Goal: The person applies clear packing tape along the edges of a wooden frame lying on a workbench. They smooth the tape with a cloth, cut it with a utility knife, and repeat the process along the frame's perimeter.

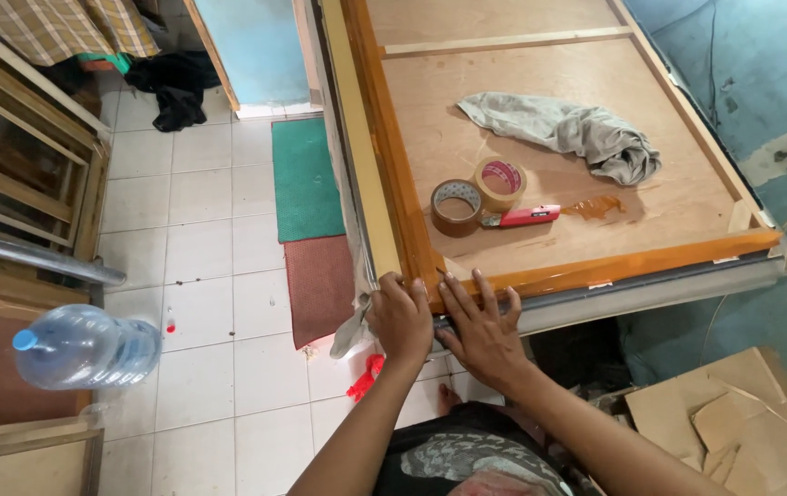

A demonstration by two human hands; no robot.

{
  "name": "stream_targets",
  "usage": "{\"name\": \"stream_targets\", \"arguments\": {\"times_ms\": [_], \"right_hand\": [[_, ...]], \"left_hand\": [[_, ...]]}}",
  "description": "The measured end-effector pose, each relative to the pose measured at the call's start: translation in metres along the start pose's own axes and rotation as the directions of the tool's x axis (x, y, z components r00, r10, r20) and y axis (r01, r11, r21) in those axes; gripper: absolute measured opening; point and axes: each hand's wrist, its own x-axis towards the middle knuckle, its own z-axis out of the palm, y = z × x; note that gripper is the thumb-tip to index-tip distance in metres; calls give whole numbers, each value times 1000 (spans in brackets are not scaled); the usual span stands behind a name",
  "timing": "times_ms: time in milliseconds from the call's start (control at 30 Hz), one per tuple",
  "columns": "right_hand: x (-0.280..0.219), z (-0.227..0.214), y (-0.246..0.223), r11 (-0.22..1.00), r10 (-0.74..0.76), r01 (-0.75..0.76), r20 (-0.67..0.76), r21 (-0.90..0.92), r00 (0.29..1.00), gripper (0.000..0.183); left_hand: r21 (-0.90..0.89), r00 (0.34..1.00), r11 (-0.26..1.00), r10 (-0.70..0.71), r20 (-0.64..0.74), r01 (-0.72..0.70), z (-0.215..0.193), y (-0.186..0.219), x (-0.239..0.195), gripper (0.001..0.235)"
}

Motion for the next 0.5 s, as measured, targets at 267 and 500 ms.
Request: {"name": "stream_targets", "arguments": {"times_ms": [267, 500], "right_hand": [[17, 5, -8, 999, -41, 40, -29, -8, 999, 49], [19, -9, -9, 991, -91, 112, -245, 71, 965, 20]], "left_hand": [[-260, 977, 956, 88, -194, -138, -23, -38, 4, 11], [-171, 920, 906, 391, -10, -387, -44, -51, -18, 11]]}}
